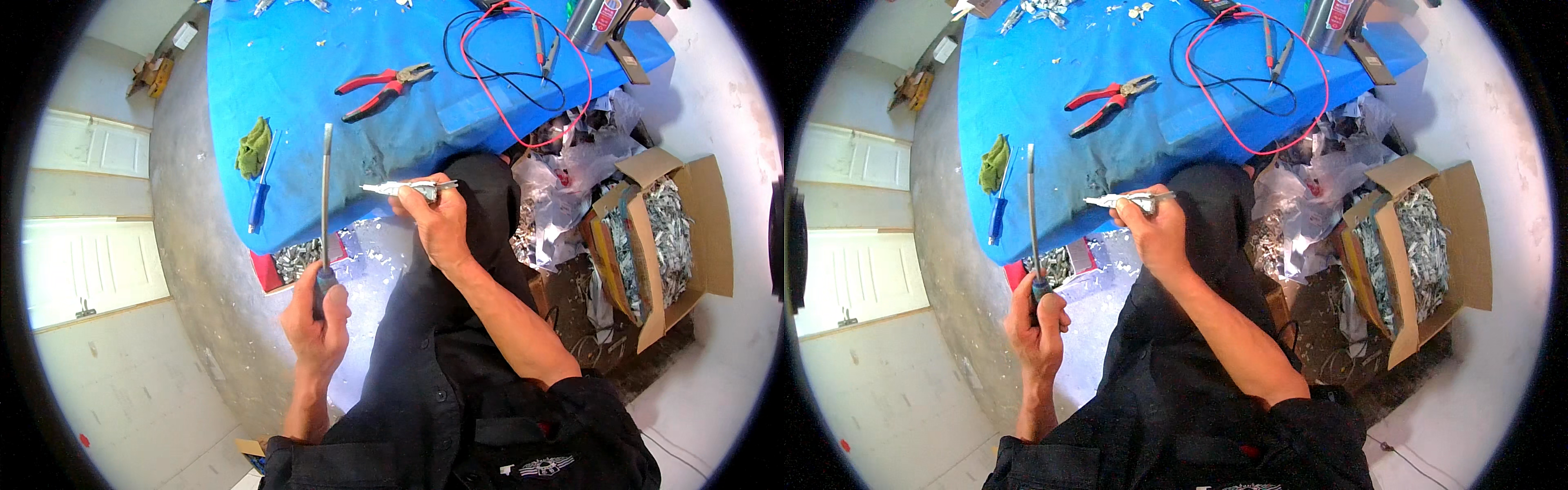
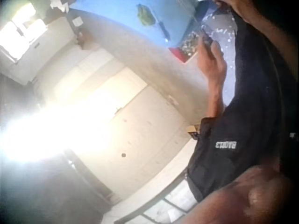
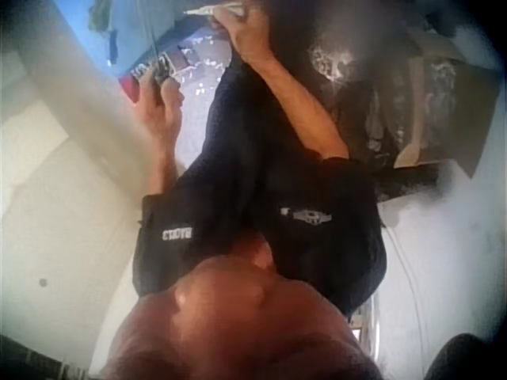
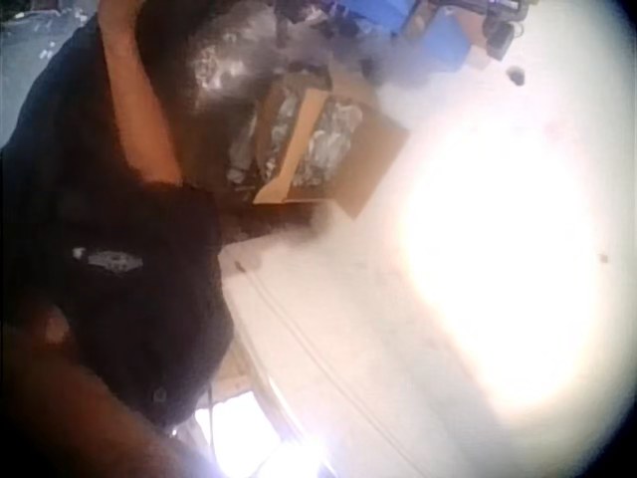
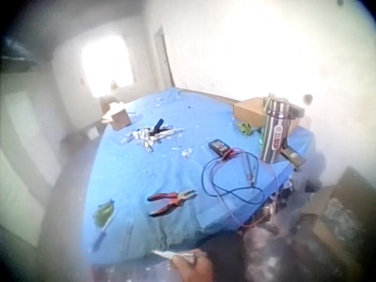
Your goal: The person uses a screwdriver and pliers to assemble metallic cylindrical components, then tests them with a multimeter.
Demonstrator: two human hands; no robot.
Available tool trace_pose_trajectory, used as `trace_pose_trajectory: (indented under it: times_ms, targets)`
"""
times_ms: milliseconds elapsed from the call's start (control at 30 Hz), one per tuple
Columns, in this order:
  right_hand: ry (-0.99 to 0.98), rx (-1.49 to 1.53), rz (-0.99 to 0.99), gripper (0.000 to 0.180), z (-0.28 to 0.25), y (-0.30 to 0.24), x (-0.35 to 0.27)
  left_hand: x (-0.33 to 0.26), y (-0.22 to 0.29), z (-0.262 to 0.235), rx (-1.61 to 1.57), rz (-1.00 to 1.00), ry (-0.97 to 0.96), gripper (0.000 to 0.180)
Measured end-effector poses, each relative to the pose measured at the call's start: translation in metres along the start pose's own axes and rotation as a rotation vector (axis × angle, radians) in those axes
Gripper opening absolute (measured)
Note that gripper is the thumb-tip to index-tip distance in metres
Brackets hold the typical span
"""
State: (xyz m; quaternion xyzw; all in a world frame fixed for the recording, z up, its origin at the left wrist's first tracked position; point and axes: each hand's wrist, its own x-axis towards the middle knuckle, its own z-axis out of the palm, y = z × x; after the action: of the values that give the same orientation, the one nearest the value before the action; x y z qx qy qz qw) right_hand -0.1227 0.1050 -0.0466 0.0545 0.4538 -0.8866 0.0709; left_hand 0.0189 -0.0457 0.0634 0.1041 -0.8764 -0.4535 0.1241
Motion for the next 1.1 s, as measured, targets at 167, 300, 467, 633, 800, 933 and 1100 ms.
trace_pose_trajectory:
  times_ms: [167,300,467,633,800,933,1100]
  targets:
    - [-0.011,-0.049,-0.023,0.015,0.001,0.005,0.000,-0.002,-0.019,0.020,0.010,-0.030,0.000,0.032]
    - [-0.009,-0.067,-0.006,0.016,0.003,0.003,-0.005,0.003,-0.052,0.030,0.197,-0.137,-0.186,0.029]
    - [0.007,-0.089,0.002,0.016,0.001,0.003,-0.003,0.011,-0.020,0.014,0.133,0.095,-0.023,0.033]
    - [-0.015,-0.173,-0.007,0.015,0.003,0.001,-0.006,0.013,-0.045,0.029,0.254,0.016,-0.160,0.032]
    - [-0.019,-0.171,-0.047,0.014,0.001,0.005,-0.001,0.021,-0.019,0.018,0.088,-0.064,-0.058,0.033]
    - [-0.014,-0.134,-0.035,0.015,0.004,0.006,-0.005,0.024,-0.052,0.027,0.248,0.050,-0.209,0.034]
    - [-0.017,-0.180,-0.050,0.015,0.002,0.003,-0.004,0.032,-0.022,0.018,0.178,-0.023,-0.123,0.034]
